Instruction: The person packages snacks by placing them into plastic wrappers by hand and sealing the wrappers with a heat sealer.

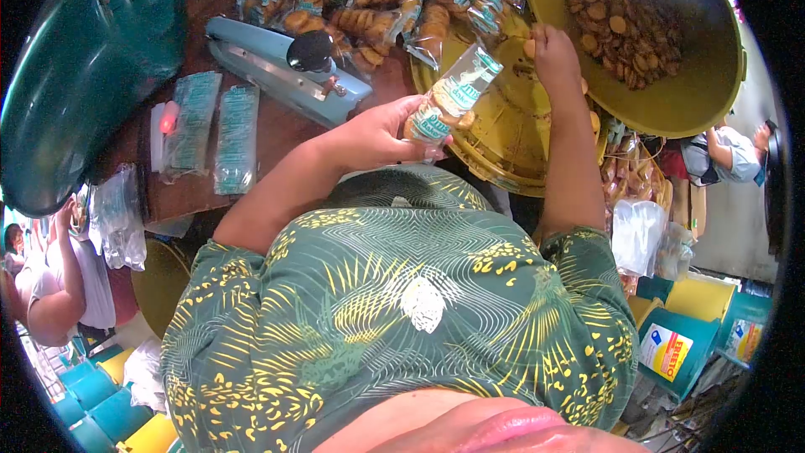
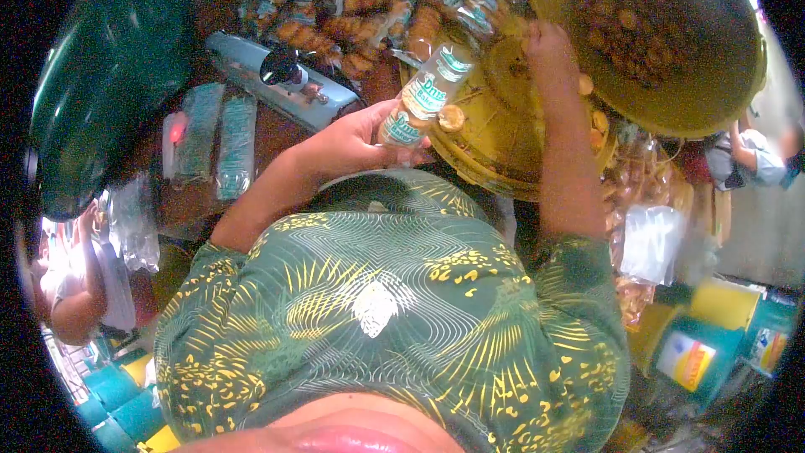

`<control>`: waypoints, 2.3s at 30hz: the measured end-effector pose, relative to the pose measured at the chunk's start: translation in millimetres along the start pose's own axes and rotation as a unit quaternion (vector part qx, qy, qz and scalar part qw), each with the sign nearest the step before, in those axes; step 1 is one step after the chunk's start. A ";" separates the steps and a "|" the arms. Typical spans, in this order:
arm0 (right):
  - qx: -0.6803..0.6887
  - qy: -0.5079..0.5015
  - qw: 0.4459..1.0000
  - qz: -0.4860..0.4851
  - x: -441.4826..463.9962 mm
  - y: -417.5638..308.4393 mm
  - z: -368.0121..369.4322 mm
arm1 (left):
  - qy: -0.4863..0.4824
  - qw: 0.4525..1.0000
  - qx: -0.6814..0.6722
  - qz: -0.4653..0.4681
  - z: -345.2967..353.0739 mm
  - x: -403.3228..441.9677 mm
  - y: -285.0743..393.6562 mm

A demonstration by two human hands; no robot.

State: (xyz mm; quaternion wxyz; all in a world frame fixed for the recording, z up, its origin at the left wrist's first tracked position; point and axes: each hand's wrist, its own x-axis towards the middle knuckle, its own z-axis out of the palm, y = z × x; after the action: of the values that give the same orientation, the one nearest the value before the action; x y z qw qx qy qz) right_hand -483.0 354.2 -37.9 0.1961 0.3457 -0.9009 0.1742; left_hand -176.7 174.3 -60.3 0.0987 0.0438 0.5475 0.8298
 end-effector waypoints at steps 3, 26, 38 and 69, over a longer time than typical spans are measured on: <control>-0.030 -0.083 0.991 0.096 -12.0 -1.5 -0.9 | -0.007 1.000 -0.017 0.020 0.7 -5.2 4.6; 0.325 -0.063 0.918 -0.216 -84.8 -129.7 -79.9 | 0.026 0.995 0.093 0.029 -1.2 -15.6 8.2; 0.617 -0.146 0.757 -0.161 -88.3 -163.0 -123.2 | -0.055 0.983 -0.139 0.104 -5.5 -23.3 3.1; 0.444 -0.233 0.858 -0.114 -46.2 -248.4 -0.9 | 0.302 0.952 0.005 0.049 -100.5 -136.3 -3.1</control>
State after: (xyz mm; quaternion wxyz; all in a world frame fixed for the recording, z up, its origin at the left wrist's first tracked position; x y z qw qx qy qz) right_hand -279.5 206.2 -14.7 -0.1751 0.5266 -0.7017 0.4469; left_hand -61.3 56.2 -98.2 -0.1123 -0.1820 0.5533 0.8051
